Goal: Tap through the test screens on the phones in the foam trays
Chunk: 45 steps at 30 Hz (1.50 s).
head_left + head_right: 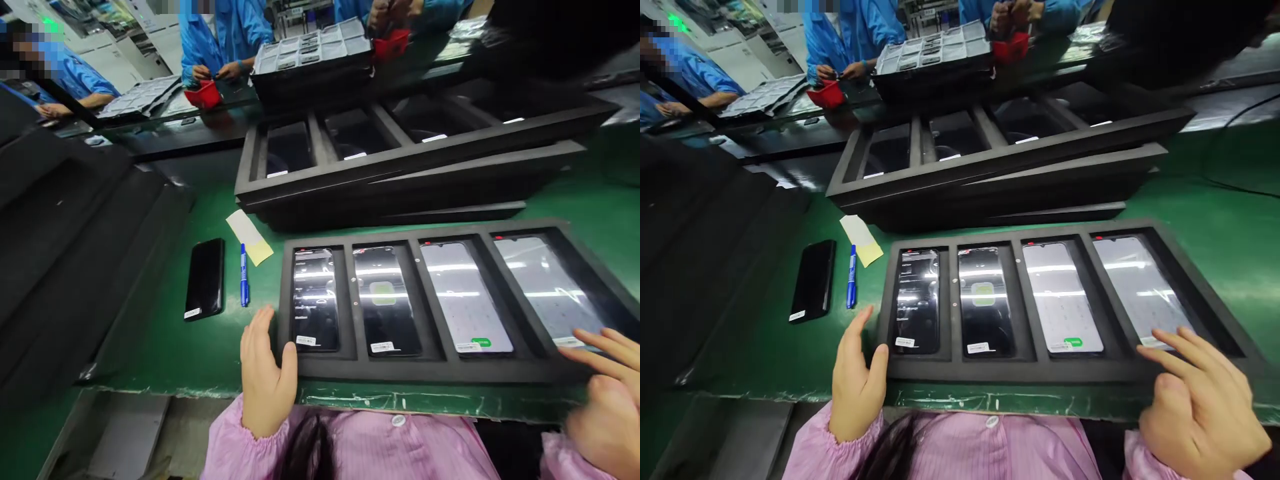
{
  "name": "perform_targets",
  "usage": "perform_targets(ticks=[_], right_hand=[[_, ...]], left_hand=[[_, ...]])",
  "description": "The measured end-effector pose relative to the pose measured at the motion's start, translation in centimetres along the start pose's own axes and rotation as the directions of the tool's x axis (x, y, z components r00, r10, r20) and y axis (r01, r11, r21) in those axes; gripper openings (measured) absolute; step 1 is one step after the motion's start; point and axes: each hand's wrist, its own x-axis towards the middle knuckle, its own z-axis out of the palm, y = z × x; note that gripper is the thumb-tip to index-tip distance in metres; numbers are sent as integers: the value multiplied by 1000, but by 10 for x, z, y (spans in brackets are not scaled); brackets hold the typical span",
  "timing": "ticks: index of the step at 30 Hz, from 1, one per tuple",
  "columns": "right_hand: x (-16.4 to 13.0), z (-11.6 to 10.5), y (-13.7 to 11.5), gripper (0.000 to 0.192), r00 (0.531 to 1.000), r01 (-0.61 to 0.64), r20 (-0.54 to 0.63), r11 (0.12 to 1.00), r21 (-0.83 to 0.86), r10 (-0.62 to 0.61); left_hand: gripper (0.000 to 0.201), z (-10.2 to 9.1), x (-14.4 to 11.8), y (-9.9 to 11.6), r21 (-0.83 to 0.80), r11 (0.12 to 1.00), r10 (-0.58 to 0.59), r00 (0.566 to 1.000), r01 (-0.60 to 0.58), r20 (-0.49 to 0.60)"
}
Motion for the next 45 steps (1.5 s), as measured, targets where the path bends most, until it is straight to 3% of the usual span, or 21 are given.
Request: perform_targets(ticks=[1, 2, 3, 7, 11, 15, 21, 23, 27, 29, 35, 37, 40, 42, 45], right_hand=[[-1, -3, -3, 30, 999, 6, 54, 1000, 10, -7], [-2, -6, -9, 35, 979, -24, 204, 1000, -5, 24], [-1, -8, -16, 36, 960, -5, 278, 1000, -17, 10], [3, -5, -47, 26, 891, 142, 426, 988, 67, -157], [9, 5, -61, 24, 856, 159, 477, 980, 121, -198], [14, 9, -68, 26, 822, 110, 557, 993, 43, -115], [19, 8, -71, 28, 763, 128, 638, 992, 10, -105], [18, 4, -65, 29, 772, 127, 630, 992, -20, -86], [15, -3, -50, 29, 845, 114, 534, 979, -169, -6], [14, -2, -50, 29, 834, 114, 551, 970, -214, 23], [14, 6, -71, 31, 784, 111, 618, 993, -45, -60], [13, 6, -68, 30, 798, 114, 600, 991, -75, -47], [12, 2, -56, 30, 848, 53, 525, 974, -219, 72], [11, 0, -53, 31, 854, 19, 505, 963, -271, 125], [11, 1, -59, 31, 844, 65, 535, 984, -167, 35]], left_hand=[[50, 1, 1, 4, 17, 999, 47, 999, -47, -24], [51, 1, 3, 8, 25, 996, 91, 995, -90, -41], [51, 2, 4, 11, 26, 992, 126, 991, -125, -47], [48, 8, 10, 29, 50, 977, 210, 975, -206, -74], [41, 15, 11, 57, 2, 911, 412, 910, -412, -42], [38, 24, 12, 83, -72, 819, 573, 818, -570, 48], [40, 39, 11, 83, -89, 827, 557, 831, -555, -4], [40, 41, 10, 79, -91, 841, 534, 845, -534, -29], [40, 42, 8, 77, -83, 858, 505, 862, -507, -47], [39, 42, 8, 77, -82, 859, 503, 863, -505, -46], [36, 41, 9, 78, -83, 854, 511, 858, -514, -50], [35, 42, 9, 78, -81, 855, 509, 859, -512, -50], [34, 42, 9, 78, -83, 856, 508, 860, -511, -55], [33, 42, 9, 78, -85, 853, 511, 858, -514, -60], [33, 42, 9, 78, -89, 851, 514, 855, -518, -62]])
